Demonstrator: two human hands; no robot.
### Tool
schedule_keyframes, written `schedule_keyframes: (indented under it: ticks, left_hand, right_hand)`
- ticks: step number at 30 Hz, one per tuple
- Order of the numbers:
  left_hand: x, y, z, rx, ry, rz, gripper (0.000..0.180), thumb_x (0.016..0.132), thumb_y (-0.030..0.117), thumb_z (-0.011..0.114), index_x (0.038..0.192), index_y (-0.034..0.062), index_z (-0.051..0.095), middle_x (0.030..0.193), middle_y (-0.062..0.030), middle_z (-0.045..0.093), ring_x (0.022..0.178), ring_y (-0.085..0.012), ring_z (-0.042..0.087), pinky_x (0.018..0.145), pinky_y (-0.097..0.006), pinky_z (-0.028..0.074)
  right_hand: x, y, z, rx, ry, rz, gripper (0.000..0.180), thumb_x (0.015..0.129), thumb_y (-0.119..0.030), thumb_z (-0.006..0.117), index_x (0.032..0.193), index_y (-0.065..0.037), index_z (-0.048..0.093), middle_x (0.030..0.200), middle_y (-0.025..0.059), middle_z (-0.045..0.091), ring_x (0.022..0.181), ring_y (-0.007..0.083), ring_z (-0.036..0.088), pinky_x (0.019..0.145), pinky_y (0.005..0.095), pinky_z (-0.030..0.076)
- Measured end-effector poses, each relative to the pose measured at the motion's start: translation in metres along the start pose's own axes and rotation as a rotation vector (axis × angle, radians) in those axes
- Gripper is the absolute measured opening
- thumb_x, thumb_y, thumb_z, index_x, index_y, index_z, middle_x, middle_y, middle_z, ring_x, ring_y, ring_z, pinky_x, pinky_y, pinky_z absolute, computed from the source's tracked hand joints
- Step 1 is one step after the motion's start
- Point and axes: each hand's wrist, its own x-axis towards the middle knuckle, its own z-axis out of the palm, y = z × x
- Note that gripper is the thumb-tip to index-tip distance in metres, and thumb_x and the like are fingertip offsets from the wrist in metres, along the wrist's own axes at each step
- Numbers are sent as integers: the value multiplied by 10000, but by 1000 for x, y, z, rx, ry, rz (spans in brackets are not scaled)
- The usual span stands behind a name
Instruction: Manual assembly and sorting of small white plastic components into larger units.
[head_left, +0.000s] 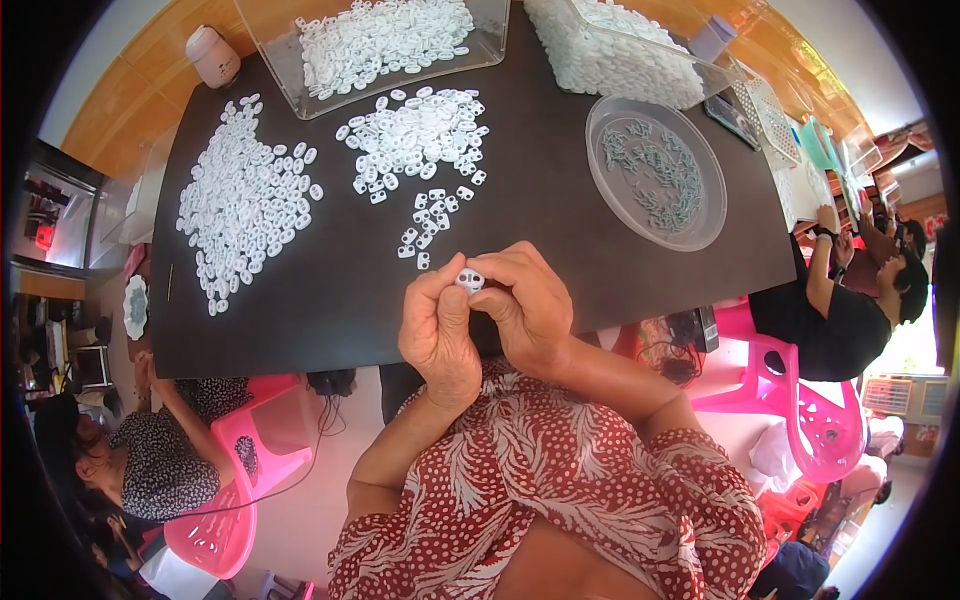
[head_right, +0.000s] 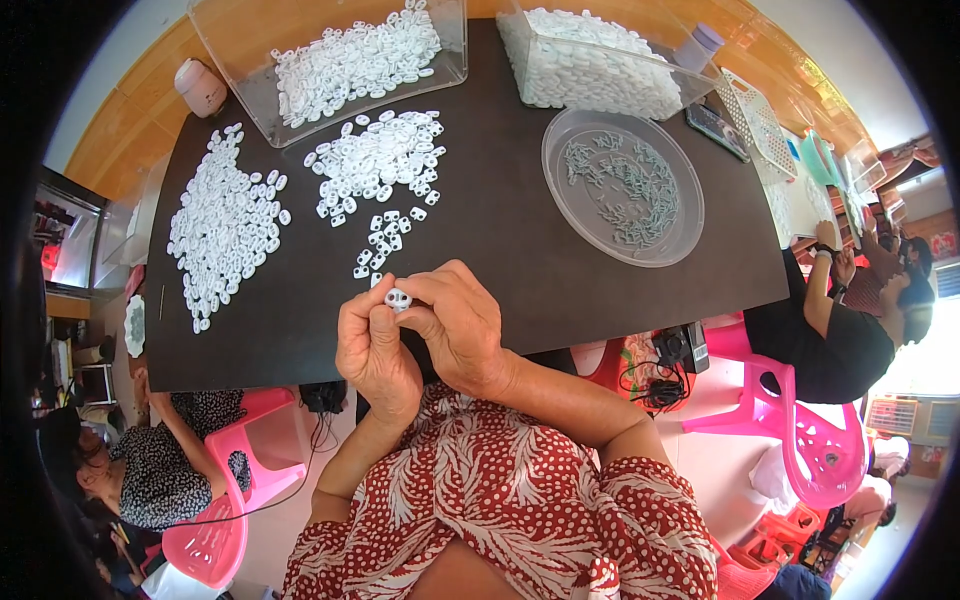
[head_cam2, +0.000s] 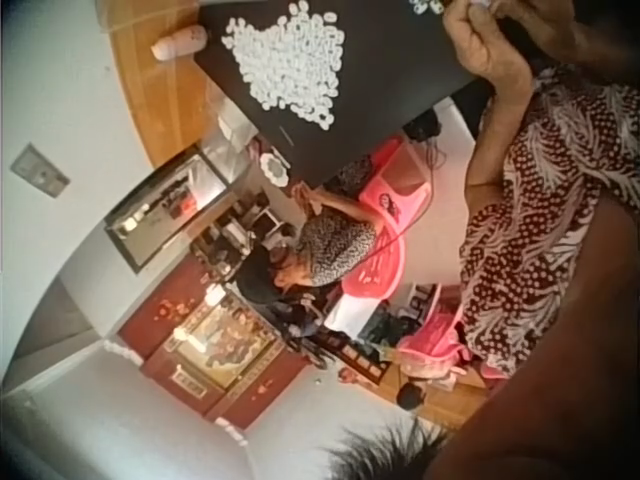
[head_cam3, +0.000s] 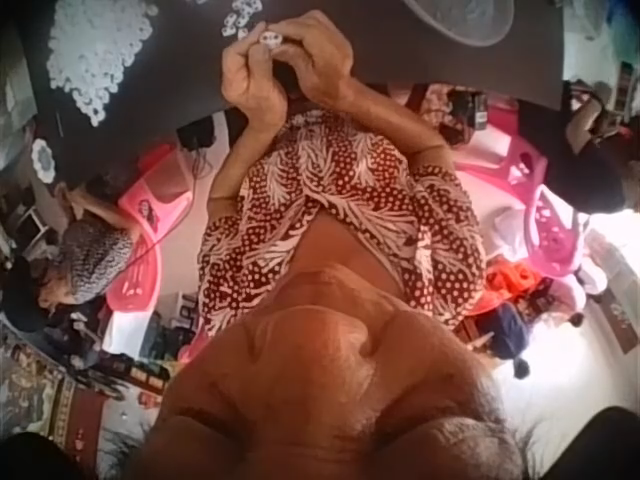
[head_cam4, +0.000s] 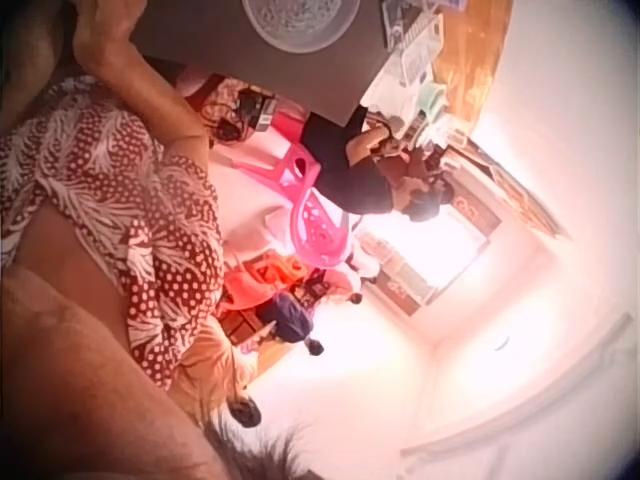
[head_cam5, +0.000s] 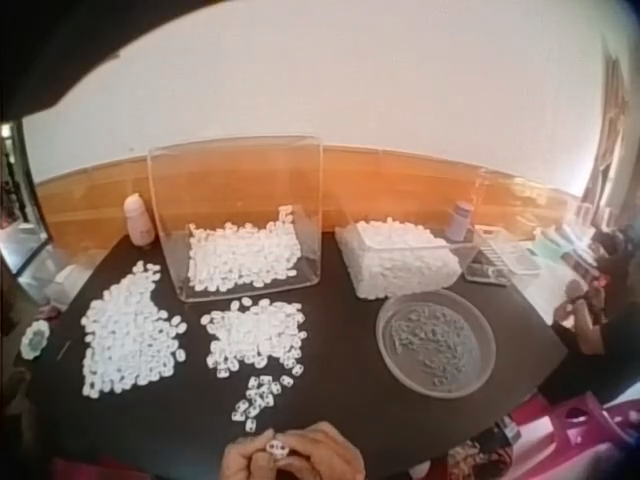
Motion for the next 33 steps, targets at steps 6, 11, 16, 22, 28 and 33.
schedule_keyframes:
  ticks: [6,11,16,22,28,33]
  left_hand:
    - [-5,-5,0,21,16,46,202,959,101,492,1094,-28,569,913,-20,521,788,-72,465,715,-206,411]
    - [-8,-11,0,130,65,113,182,961,99,486,1071,-24,563,881,-25,504,764,-76,448,681,-211,401]
    - [-9,-15,-2,115,77,83,206,975,158,470,1032,-24,547,842,-2,492,694,-50,435,609,-198,391]
    - [-8,-16,-3,104,76,67,201,975,166,470,1013,-17,544,811,2,480,649,-51,423,573,-195,381]
    - [-7,-13,-6,121,72,63,198,976,170,469,1003,-10,548,807,3,478,638,-43,415,570,-185,375]
    - [1,-8,-9,168,29,147,184,962,81,472,1074,-35,561,836,-36,518,654,-71,468,582,-194,414]
  right_hand:
    - [-4,1,6,19,28,-40,260,726,26,676,969,38,583,826,124,603,656,239,532,553,307,440]
    - [-6,5,7,35,19,-81,258,730,57,652,975,40,571,807,120,593,641,228,514,534,300,425]
    - [-9,8,10,43,5,-93,259,726,72,643,971,42,564,757,104,576,606,218,498,510,302,417]
    - [-11,10,11,32,-21,-81,176,805,35,612,976,58,575,755,125,587,603,221,525,516,298,433]
    - [-11,9,13,25,-34,-99,173,799,54,606,969,56,574,770,130,592,615,220,530,518,299,439]
    - [-7,4,12,27,-13,-49,174,792,61,614,962,47,581,829,131,611,671,220,548,562,287,453]
